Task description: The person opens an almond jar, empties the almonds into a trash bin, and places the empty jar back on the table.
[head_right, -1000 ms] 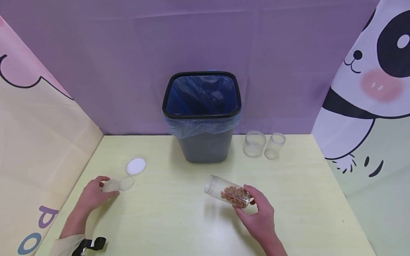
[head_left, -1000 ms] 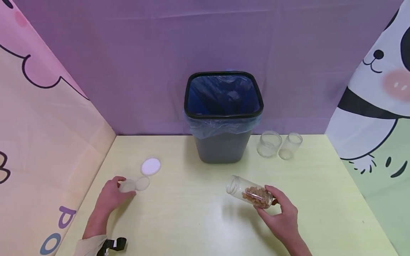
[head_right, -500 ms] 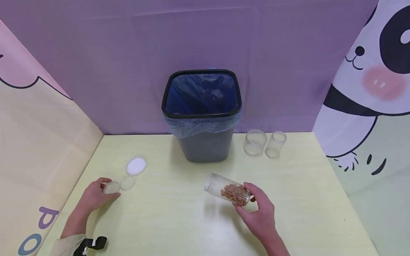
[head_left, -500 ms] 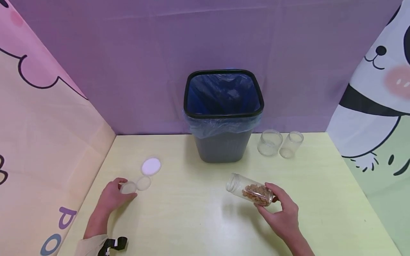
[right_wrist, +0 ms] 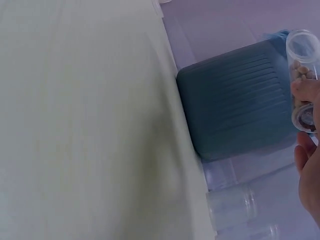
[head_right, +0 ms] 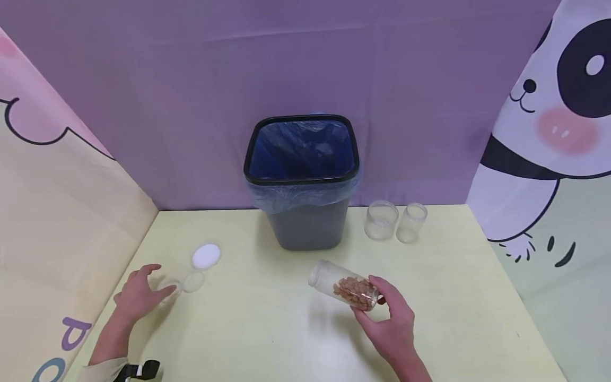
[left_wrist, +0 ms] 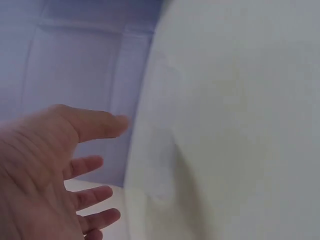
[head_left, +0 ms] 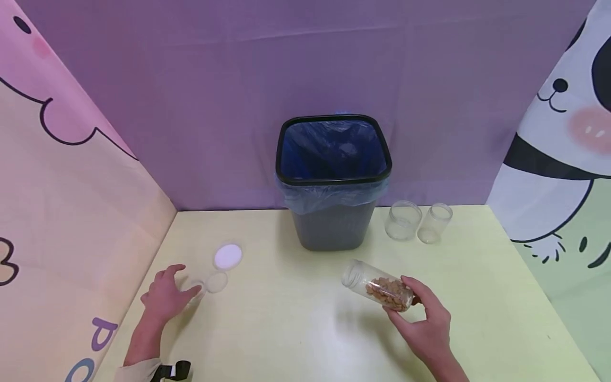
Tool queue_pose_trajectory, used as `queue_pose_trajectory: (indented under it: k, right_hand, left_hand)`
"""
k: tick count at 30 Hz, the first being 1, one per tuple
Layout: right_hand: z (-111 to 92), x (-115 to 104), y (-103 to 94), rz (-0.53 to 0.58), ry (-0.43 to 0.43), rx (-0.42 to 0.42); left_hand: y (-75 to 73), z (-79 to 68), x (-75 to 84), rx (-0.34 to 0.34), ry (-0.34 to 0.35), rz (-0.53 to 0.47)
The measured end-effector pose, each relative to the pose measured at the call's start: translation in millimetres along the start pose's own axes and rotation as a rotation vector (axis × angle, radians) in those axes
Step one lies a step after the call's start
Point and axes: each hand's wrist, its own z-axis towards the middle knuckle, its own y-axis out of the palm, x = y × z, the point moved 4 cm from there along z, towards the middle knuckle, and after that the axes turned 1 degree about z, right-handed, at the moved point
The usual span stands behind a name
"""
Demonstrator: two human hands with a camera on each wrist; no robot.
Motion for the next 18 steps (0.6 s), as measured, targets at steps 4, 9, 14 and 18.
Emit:
queue_pose_trajectory:
  k: [4,9,14,18]
  right_hand:
    - [6,-1,-4.0,0.016,-0.02,0.04]
    - [14,-3,-11.0,0.032,-0.018,0.087]
    - [21,-4,-19.2,0.029,0.016,0.122]
    - [24,-2,-27.1,0.025,0.04,0.149]
  left_hand:
    - [-17.7,6.4,17.7,0.107,0.076,-0.132]
    - [-38.1,21.9,56.4,0.133,0.254,-0.346]
    - [-57.2,42.5,100.9,0.056,0.301,-0.488]
    - [-67.8,57.6,138.6,0.039,0.315,-0.606]
